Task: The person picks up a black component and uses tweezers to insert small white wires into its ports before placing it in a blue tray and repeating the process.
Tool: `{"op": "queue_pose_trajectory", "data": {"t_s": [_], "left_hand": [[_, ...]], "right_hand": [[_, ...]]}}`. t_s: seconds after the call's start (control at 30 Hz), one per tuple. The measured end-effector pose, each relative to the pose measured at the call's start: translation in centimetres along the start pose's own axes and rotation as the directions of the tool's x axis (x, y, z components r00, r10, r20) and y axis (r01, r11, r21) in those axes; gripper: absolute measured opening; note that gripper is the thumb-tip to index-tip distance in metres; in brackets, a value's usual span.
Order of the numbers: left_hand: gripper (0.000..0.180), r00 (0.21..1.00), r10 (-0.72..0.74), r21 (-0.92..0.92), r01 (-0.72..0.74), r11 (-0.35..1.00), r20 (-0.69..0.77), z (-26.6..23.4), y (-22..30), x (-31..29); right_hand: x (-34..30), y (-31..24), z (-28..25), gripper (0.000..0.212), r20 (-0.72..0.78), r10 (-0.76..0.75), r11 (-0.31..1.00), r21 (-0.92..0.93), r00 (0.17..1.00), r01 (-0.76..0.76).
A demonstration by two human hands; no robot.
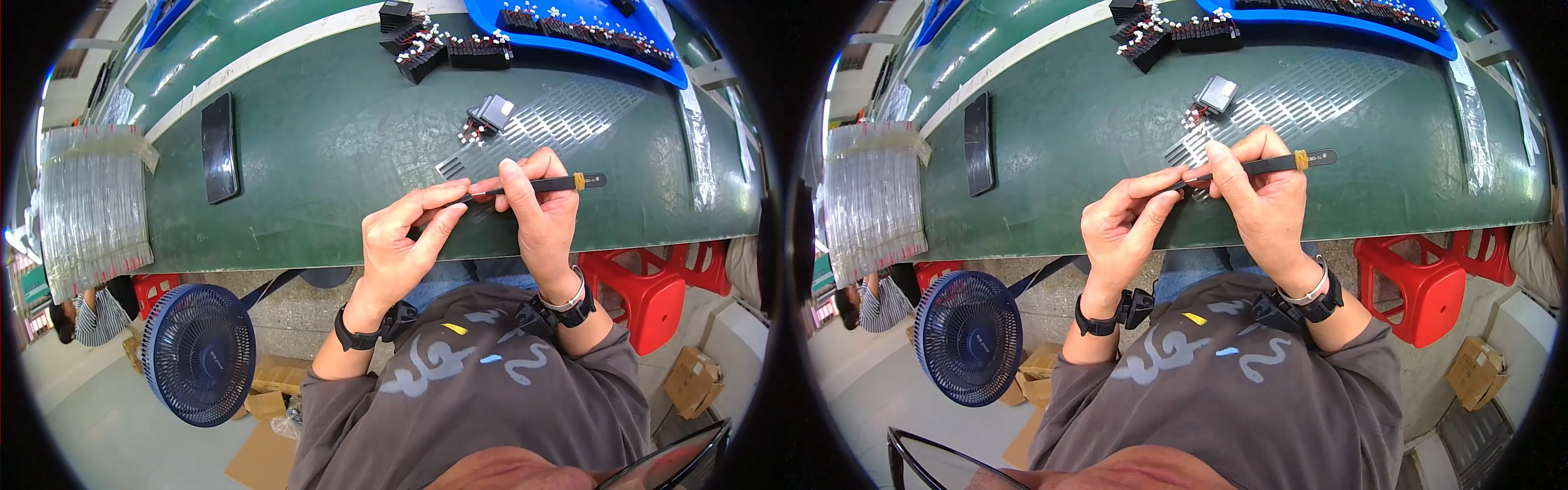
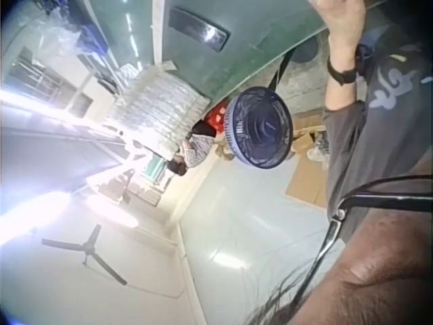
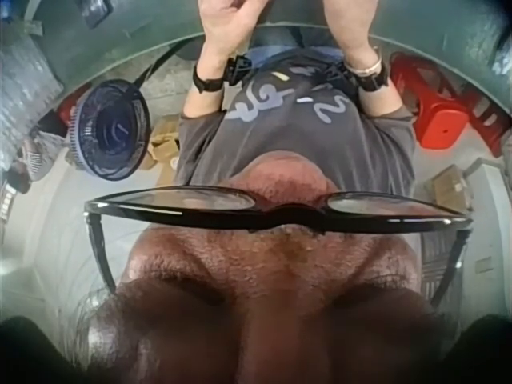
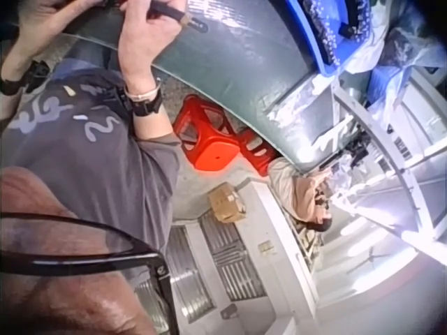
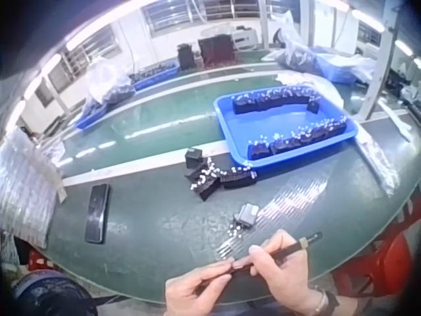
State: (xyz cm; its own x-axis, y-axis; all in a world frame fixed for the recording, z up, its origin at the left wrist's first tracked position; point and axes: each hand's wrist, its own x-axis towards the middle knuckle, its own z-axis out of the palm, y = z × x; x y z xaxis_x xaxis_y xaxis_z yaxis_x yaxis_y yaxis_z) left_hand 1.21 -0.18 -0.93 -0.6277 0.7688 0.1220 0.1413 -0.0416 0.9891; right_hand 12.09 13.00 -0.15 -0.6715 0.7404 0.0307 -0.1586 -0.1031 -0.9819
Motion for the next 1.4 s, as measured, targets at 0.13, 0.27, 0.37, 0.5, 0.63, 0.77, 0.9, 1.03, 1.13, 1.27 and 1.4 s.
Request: {"op": "queue_pose_trajectory", "data": {"t_s": [0.13,0.27,0.37,0.5,0.63,0.77,0.9,1.03,1.13,1.27,1.4], "left_hand": [[0.023,0.999,0.033,-0.017,-0.033,0.999,0.007,0.0,0.0,0.2],[0.021,0.999,-0.022,-0.072,0.02,0.997,-0.032,0.1,-0.1,0.2],[0.019,0.997,-0.065,-0.121,0.06,0.991,-0.041,0.1,0.0,0.2],[0.017,0.991,-0.122,-0.144,0.114,0.983,-0.047,-0.2,0.1,0.1],[0.015,0.987,-0.159,-0.185,0.154,0.971,-0.01,-0.3,0.3,0.2],[0.014,0.983,-0.182,-0.279,0.175,0.944,0.0,-0.2,0.7,0.5],[0.016,0.982,-0.186,-0.296,0.182,0.938,0.013,-0.3,0.8,0.3],[0.017,0.971,-0.223,-0.314,0.239,0.919,0.085,-0.5,0.9,0.3],[0.018,0.945,-0.296,-0.381,0.326,0.865,0.138,-0.6,1.3,0.2],[0.02,0.891,-0.415,-0.502,0.448,0.739,0.184,-0.6,2.1,0.2],[0.024,0.878,-0.437,-0.545,0.469,0.696,0.197,-0.3,2.3,0.0]], "right_hand": [[0.0,0.0,-0.1,0.019,0.001,0.0,1.0,0.014,1.0,0.0],[-0.3,0.0,-0.1,0.013,-0.018,-0.047,0.996,0.071,0.999,0.048],[-0.6,-0.1,0.0,0.01,-0.099,-0.13,0.978,0.149,0.987,0.143],[-0.7,-0.8,-0.6,0.015,0.387,-0.532,0.665,-0.359,0.753,0.654],[-1.0,-0.6,-0.5,0.018,0.517,-0.425,0.516,-0.536,0.743,0.668],[-1.1,-0.4,0.0,0.022,0.174,-0.23,0.93,-0.251,0.957,0.269],[-0.8,-0.4,-0.3,0.021,0.206,-0.077,0.973,-0.198,0.976,0.119],[-1.0,0.1,-0.5,0.017,0.265,-0.136,0.927,-0.307,0.955,0.217],[-0.6,0.3,-0.6,0.017,0.294,-0.141,0.962,-0.184,0.945,0.201],[-0.3,0.4,-0.7,0.02,0.265,-0.052,0.994,-0.083,0.963,0.077],[-0.1,-0.7,-0.9,0.023,0.296,0.046,0.985,-0.174,0.954,0.006]]}}
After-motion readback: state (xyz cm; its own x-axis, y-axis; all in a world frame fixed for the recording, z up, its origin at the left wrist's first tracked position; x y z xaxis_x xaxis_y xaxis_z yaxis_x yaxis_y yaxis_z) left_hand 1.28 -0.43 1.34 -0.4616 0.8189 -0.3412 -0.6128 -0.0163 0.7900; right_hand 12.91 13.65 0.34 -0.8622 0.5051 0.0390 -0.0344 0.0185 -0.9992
